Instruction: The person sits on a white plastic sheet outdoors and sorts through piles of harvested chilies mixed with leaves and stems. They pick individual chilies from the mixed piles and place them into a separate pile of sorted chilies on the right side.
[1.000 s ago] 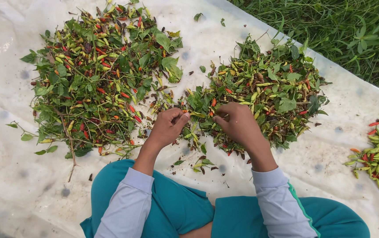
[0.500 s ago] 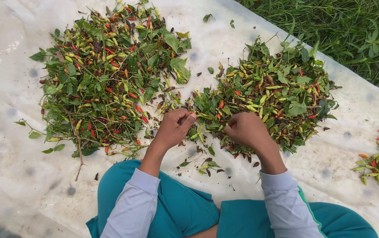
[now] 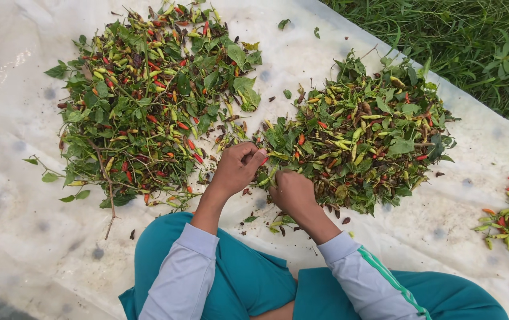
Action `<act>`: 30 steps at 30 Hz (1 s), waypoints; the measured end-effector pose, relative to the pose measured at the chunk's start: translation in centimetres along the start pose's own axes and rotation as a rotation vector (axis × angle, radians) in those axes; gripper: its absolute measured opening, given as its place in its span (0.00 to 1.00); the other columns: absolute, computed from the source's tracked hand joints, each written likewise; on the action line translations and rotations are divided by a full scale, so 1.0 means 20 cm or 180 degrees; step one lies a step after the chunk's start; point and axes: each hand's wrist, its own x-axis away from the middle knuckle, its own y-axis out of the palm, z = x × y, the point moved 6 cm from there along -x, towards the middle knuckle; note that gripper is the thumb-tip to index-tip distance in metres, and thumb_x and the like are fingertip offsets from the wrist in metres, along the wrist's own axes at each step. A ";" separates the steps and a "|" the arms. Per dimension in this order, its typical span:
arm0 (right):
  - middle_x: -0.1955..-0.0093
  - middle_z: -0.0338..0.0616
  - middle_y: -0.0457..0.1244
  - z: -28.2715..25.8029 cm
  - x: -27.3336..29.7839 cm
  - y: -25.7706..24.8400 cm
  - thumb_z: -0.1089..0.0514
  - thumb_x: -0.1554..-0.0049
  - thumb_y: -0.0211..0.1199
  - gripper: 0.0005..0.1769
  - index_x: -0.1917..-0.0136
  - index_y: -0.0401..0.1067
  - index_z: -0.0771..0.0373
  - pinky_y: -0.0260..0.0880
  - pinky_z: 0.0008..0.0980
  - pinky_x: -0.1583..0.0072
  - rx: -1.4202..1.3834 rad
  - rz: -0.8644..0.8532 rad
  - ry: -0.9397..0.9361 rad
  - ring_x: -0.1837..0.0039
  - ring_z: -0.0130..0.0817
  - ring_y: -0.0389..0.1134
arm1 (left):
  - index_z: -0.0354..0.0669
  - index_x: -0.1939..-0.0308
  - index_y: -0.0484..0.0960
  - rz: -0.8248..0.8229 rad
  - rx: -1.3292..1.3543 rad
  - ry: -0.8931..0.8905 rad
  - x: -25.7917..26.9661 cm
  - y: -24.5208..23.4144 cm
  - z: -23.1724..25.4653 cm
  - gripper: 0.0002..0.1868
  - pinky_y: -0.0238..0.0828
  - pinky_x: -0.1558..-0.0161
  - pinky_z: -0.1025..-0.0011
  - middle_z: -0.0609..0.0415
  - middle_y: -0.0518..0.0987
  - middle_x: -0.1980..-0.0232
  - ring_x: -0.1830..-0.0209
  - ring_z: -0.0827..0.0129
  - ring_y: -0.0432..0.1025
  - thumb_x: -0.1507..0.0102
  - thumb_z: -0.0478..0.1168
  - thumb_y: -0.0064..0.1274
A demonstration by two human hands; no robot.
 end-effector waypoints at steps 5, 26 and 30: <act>0.60 0.52 0.70 0.11 -0.04 0.00 0.55 0.41 0.65 0.14 0.48 0.79 0.67 0.76 0.50 0.59 -0.1064 -0.0408 -0.0108 0.56 0.50 0.75 | 0.43 0.72 0.78 -0.0087 0.0217 0.0021 0.00 0.00 0.06 0.17 0.63 0.72 0.68 0.54 0.65 0.79 0.79 0.71 0.64 0.27 0.39 0.50; 0.55 0.43 0.54 0.07 -0.05 -0.05 0.58 0.38 0.60 0.11 0.42 0.74 0.58 0.69 0.42 0.62 0.0000 0.0624 -0.0477 0.56 0.41 0.64 | 0.44 0.73 0.78 -0.0035 0.0129 0.0006 0.00 -0.01 0.09 0.17 0.64 0.71 0.67 0.52 0.66 0.79 0.78 0.69 0.66 0.28 0.41 0.52; 0.52 0.46 0.56 0.06 -0.02 -0.14 0.57 0.41 0.65 0.09 0.48 0.74 0.61 0.71 0.46 0.59 -0.0236 0.0404 -0.0428 0.52 0.46 0.68 | 0.43 0.73 0.79 -0.0011 0.0135 -0.0020 0.00 0.00 0.04 0.16 0.64 0.71 0.68 0.52 0.66 0.79 0.79 0.69 0.65 0.29 0.40 0.52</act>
